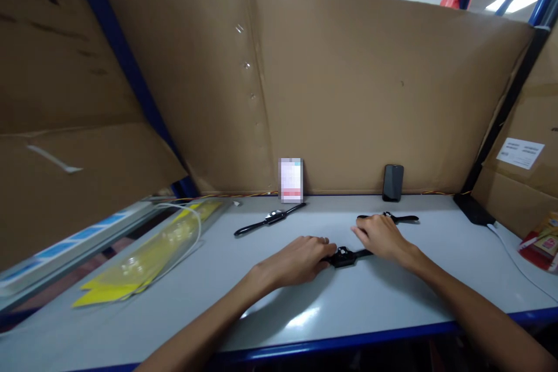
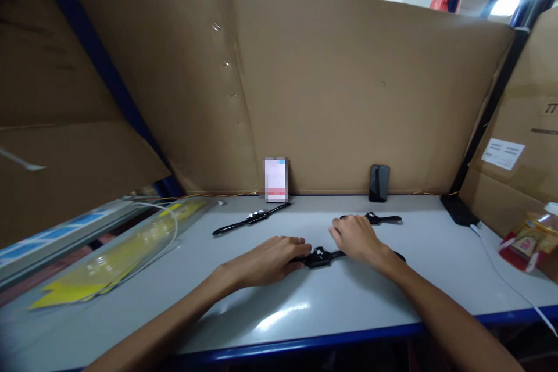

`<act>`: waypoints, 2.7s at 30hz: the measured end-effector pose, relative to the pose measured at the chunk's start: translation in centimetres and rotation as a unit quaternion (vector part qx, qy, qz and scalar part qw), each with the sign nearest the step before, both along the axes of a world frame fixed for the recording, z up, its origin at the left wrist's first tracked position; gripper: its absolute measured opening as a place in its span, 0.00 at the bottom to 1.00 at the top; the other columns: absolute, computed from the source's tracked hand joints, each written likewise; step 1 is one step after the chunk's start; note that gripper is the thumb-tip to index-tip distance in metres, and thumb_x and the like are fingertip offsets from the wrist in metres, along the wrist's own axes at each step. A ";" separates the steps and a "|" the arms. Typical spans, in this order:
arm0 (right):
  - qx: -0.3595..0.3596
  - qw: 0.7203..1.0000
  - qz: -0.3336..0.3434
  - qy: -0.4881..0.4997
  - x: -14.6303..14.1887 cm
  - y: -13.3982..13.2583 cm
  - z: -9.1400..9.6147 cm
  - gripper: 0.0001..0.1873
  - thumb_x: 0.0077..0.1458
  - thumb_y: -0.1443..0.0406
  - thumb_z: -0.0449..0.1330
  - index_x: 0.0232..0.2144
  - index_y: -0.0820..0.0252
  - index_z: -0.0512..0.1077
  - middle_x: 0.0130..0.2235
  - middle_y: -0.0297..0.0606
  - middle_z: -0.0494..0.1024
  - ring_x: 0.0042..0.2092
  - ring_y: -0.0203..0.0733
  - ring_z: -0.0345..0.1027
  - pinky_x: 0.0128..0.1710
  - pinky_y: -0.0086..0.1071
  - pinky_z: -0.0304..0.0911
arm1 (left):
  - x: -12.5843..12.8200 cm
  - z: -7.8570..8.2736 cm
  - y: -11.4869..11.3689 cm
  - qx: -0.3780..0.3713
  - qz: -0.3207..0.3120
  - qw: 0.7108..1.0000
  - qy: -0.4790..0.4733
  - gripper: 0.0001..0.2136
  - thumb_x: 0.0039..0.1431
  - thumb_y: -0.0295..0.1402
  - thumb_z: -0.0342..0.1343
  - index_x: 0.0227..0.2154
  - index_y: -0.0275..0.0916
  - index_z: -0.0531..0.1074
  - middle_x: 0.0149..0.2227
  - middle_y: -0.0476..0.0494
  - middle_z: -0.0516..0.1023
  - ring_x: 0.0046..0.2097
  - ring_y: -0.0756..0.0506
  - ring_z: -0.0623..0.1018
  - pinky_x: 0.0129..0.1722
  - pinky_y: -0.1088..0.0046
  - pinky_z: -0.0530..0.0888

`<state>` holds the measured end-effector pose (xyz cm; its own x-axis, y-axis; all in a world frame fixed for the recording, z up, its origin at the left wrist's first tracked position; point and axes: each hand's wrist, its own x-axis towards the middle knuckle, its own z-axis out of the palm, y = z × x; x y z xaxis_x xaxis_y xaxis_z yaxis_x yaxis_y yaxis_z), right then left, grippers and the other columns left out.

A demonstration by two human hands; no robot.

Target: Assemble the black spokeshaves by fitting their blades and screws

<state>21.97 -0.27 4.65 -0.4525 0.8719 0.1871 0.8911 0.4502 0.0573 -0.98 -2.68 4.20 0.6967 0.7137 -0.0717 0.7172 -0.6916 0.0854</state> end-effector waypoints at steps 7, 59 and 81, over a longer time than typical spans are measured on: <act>-0.031 0.998 -0.057 -0.028 2.2 1.5 1.4 0.19 0.70 0.59 0.51 0.35 0.59 0.79 0.37 0.46 0.82 0.39 0.49 0.77 0.31 0.33 0.50 | -1.0 0.0 0.6 0.015 0.031 0.999 0.030 0.04 0.64 0.25 0.53 0.38 0.39 0.71 0.40 0.40 0.80 0.42 0.38 0.80 0.37 0.66 0.71; -0.034 0.984 -0.175 0.028 7.2 5.2 1.2 0.16 0.65 0.69 0.53 0.49 0.60 0.77 0.50 0.52 0.80 0.51 0.52 0.74 0.45 0.35 0.60 | -2.5 -1.5 4.3 0.143 0.216 0.965 -0.035 0.12 0.71 0.34 0.46 0.50 0.40 0.71 0.49 0.38 0.77 0.47 0.39 0.79 0.41 0.67 0.71; -0.061 0.987 -0.142 0.049 7.9 7.5 -2.4 0.11 0.61 0.70 0.58 0.43 0.61 0.78 0.44 0.51 0.81 0.44 0.50 0.76 0.35 0.32 0.54 | -2.5 -2.5 4.3 0.104 0.138 0.983 -0.064 0.12 0.67 0.28 0.49 0.48 0.40 0.76 0.45 0.38 0.80 0.46 0.38 0.79 0.43 0.67 0.72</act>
